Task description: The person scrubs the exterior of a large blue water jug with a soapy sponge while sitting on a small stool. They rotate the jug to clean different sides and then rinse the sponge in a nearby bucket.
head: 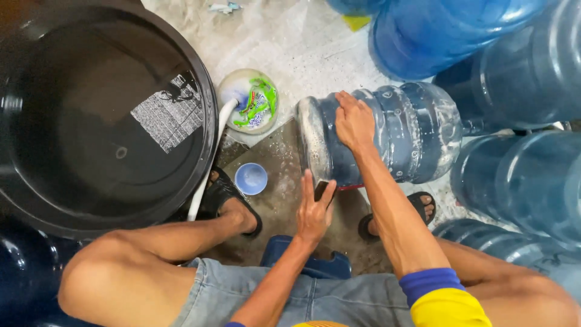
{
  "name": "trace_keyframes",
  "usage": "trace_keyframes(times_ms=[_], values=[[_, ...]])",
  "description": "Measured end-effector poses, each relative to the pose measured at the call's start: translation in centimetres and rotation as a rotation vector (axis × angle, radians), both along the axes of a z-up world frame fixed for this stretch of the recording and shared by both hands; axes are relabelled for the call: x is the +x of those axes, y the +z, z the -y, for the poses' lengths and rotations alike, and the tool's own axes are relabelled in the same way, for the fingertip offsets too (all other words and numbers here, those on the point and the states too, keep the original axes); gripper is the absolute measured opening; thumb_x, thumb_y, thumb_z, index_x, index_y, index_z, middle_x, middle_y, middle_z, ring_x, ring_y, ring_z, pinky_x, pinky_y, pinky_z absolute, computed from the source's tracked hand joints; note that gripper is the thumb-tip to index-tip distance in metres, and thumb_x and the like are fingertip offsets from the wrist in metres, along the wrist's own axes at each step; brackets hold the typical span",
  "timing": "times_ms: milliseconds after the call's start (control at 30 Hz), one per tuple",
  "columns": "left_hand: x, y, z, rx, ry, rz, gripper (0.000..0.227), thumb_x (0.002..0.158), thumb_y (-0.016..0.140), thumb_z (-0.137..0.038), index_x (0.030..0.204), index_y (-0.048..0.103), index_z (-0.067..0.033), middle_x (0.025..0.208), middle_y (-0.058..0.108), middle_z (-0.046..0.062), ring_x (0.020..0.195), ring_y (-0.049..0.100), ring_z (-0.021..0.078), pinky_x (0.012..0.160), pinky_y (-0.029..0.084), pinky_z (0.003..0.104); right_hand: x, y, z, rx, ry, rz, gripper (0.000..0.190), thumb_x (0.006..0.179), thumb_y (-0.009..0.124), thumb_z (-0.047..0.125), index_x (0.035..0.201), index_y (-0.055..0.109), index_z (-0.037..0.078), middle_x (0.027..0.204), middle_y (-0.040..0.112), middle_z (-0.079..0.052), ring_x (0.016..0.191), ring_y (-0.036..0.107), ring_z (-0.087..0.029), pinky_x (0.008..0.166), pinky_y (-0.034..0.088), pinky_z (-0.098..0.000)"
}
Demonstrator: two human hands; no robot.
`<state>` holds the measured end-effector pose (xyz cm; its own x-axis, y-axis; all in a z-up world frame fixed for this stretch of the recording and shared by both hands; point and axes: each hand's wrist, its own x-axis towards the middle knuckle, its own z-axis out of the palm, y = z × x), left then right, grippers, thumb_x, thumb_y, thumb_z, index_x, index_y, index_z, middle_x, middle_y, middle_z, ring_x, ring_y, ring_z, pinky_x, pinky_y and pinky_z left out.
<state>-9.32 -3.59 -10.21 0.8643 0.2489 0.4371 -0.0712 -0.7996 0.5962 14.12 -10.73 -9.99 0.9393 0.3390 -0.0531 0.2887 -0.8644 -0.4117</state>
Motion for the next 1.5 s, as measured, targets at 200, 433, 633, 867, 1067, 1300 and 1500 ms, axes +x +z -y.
trace_keyframes(times_ms=[200, 433, 633, 867, 1067, 1300, 1500], values=[[13.3, 5.3, -2.8, 0.003, 0.184, 0.023, 0.062, 0.084, 0.059, -0.015, 0.142, 0.041, -0.0295, 0.131, 0.050, 0.021, 0.111, 0.057, 0.0468, 0.090, 0.052, 0.048, 1.6, 0.3, 0.3, 0.042, 0.026, 0.056, 0.042, 0.092, 0.038, 0.021, 0.127, 0.060, 0.013, 0.131, 0.056, -0.008, 0.120, 0.052, -0.027, 0.102, 0.035, -0.0417], [5.0, 3.2, -2.4, -0.152, 0.011, -0.047, 0.054, 0.081, 0.064, -0.018, 0.132, 0.052, -0.0342, 0.150, 0.027, 0.021, 0.121, 0.046, 0.0445, 0.067, 0.056, 0.047, -0.3, 0.8, 0.4, -0.046, 0.035, 0.020, 0.046, 0.092, 0.036, 0.024, 0.132, 0.056, 0.012, 0.136, 0.053, -0.008, 0.122, 0.051, -0.026, 0.105, 0.033, -0.0393], [18.0, 0.9, -8.4, -0.568, 0.066, -0.675, 0.060, 0.075, 0.061, -0.042, 0.132, 0.044, -0.0489, 0.118, 0.066, 0.000, 0.106, 0.065, 0.0237, 0.092, 0.051, 0.037, -7.3, 1.7, 1.9, 0.049, -0.001, 0.240, 0.048, 0.088, 0.050, 0.016, 0.136, 0.052, 0.016, 0.141, 0.048, -0.007, 0.127, 0.046, -0.026, 0.107, 0.030, -0.0401], [9.5, 8.3, -4.9, -0.405, -0.043, -0.483, 0.061, 0.085, 0.056, -0.023, 0.143, 0.037, -0.0286, 0.142, 0.036, 0.024, 0.099, 0.057, 0.0516, 0.074, 0.050, 0.059, -12.2, 3.7, 1.4, 0.144, -0.031, 0.351, 0.045, 0.088, 0.051, 0.015, 0.133, 0.053, 0.016, 0.143, 0.046, -0.005, 0.130, 0.044, -0.022, 0.109, 0.027, -0.0358], [18.2, -5.6, -9.5, -0.644, -0.070, -0.797, 0.062, 0.076, 0.055, -0.047, 0.136, 0.044, -0.0349, 0.131, 0.054, 0.015, 0.119, 0.053, 0.0369, 0.100, 0.042, 0.047, -16.0, 3.7, 1.9, 0.226, -0.117, 0.498, 0.035, 0.088, 0.052, 0.017, 0.121, 0.064, 0.015, 0.139, 0.051, -0.006, 0.129, 0.046, -0.024, 0.107, 0.030, -0.0364], [13.8, 4.0, -7.7, -0.655, -0.029, -0.704, 0.066, 0.082, 0.063, -0.032, 0.143, 0.040, -0.0226, 0.131, 0.051, 0.024, 0.123, 0.048, 0.0414, 0.103, 0.037, 0.051, -17.3, 4.0, 1.0, 0.236, -0.119, 0.523, 0.032, 0.088, 0.052, 0.019, 0.116, 0.068, 0.017, 0.137, 0.053, -0.007, 0.128, 0.047, -0.025, 0.107, 0.031, -0.0366], [13.5, 3.5, -8.2, -0.904, 0.045, -0.720, 0.065, 0.082, 0.061, -0.036, 0.143, 0.041, -0.0227, 0.137, 0.045, 0.025, 0.126, 0.042, 0.0437, 0.103, 0.036, 0.052, -15.6, 3.9, 1.6, 0.261, -0.144, 0.469, 0.034, 0.084, 0.055, 0.014, 0.116, 0.068, 0.017, 0.138, 0.052, -0.006, 0.130, 0.044, -0.022, 0.109, 0.029, -0.0349]])
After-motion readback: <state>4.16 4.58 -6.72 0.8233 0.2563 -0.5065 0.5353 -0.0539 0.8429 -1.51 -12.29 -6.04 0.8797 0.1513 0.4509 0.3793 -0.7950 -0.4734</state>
